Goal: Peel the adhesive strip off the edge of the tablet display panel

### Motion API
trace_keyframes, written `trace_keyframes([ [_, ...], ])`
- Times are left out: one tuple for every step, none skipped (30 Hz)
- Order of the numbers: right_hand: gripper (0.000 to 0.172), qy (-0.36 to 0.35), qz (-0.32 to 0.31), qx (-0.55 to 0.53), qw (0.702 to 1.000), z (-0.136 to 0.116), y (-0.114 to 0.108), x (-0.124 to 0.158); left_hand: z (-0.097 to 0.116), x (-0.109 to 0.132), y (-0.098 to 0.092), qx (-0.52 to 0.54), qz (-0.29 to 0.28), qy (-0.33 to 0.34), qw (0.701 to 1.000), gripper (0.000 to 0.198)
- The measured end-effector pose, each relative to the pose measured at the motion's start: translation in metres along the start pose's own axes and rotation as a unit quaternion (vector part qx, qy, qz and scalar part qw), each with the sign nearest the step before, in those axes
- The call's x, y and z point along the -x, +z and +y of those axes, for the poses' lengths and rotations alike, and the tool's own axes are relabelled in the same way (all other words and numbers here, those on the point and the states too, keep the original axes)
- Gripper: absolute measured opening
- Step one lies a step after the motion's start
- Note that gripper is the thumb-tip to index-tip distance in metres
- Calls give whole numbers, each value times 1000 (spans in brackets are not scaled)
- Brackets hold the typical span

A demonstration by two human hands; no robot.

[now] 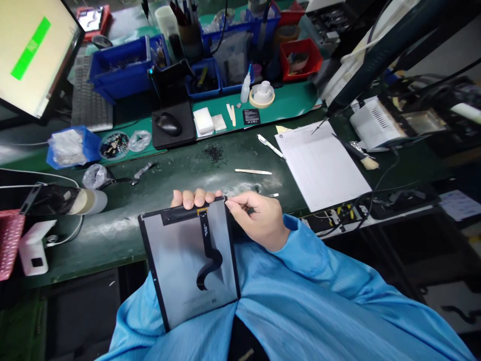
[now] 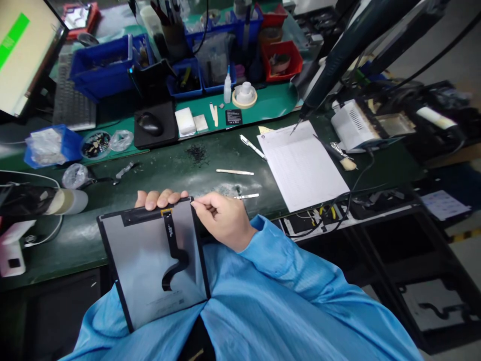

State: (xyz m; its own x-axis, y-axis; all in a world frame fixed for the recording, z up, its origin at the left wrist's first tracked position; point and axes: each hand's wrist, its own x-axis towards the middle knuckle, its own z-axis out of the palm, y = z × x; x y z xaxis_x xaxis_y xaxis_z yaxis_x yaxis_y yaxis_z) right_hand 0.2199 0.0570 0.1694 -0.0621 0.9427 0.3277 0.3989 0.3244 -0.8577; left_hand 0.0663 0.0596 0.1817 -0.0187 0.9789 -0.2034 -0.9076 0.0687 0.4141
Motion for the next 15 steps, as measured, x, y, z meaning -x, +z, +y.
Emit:
trace_keyframes([
  [13,-2,3,4,1000,0,0,1,0,0,0,3,1,0,1000,58],
  [13,-2,4,7,1000,0,1,1,-1,0,-1,7,1,0,1000,57],
  [13,-2,4,7,1000,0,1,1,-1,0,-1,12,0,0,1000,57],
  [13,0,2,6,1000,0,0,1,-2,0,-2,16,-3,-1,1000,56],
  [13,4,0,3,1000,0,0,1,-2,-1,-3,18,-8,-2,1000,56],
  [13,10,-4,-1,1000,0,0,1,-2,-1,-4,19,-15,-3,1000,56],
  [13,17,-7,-5,1000,1,0,0,-3,-2,-5,19,-24,-3,1000,56],
  [12,23,-13,-9,1000,1,1,0,-3,-2,-7,21,-34,-4,999,56],
  [12,30,-19,-14,999,2,1,0,-3,-2,-8,23,-44,-5,999,56],
  [12,35,-25,-20,999,3,1,-1,-3,-3,-10,25,-52,-6,998,54],
  [11,41,-32,-29,998,5,1,-1,-3,-3,-11,28,-59,-6,998,53],
  [11,46,-40,-40,997,6,2,-1,-3,-3,-12,29,-64,-7,998,52],
  [11,52,-48,-54,996,7,2,-1,-3,-3,-13,29,-65,-7,997,52],
  [12,58,-55,-70,994,8,3,-2,-2,-3,-13,28,-63,-9,998,52],
  [13,64,-62,-88,992,9,3,-2,-2,-3,-13,27,-59,-12,998,53],
])
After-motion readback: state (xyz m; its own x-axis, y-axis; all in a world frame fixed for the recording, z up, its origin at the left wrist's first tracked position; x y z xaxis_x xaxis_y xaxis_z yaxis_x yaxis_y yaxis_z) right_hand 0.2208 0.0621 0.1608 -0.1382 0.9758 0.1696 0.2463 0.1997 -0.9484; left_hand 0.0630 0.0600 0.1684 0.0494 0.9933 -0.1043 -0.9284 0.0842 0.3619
